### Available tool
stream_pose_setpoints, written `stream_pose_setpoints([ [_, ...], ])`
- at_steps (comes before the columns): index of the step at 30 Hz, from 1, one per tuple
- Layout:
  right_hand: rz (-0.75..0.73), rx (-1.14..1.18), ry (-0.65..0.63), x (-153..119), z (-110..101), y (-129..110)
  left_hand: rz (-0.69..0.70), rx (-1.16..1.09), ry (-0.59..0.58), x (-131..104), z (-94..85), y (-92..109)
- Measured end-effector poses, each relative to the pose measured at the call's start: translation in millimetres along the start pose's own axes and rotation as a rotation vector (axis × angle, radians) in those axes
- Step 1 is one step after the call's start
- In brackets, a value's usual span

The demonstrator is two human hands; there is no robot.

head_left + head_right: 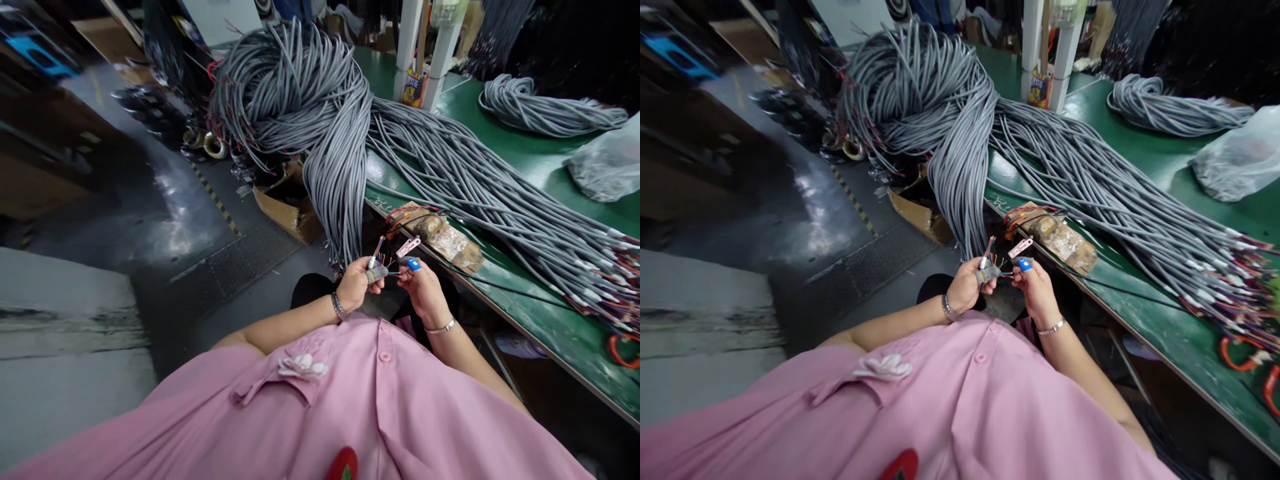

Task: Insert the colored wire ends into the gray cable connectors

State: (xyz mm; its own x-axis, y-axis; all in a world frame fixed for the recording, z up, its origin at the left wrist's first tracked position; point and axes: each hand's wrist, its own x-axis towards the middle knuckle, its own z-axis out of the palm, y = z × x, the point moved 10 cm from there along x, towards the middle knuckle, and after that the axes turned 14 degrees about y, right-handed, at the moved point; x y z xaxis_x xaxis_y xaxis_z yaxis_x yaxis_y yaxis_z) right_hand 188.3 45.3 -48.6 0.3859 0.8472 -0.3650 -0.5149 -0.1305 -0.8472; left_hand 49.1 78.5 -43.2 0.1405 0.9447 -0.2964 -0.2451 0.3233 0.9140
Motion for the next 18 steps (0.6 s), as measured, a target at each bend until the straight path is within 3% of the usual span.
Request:
stream_pose_setpoints([
  [12,0.077,0.012,-0.106,5,9,6,-0.002,-0.016,0.010,1,-1.0,6],
  [18,0.184,0.086,-0.053,28,4,10,-0.007,-0.066,-0.042,1,8.0,16],
])
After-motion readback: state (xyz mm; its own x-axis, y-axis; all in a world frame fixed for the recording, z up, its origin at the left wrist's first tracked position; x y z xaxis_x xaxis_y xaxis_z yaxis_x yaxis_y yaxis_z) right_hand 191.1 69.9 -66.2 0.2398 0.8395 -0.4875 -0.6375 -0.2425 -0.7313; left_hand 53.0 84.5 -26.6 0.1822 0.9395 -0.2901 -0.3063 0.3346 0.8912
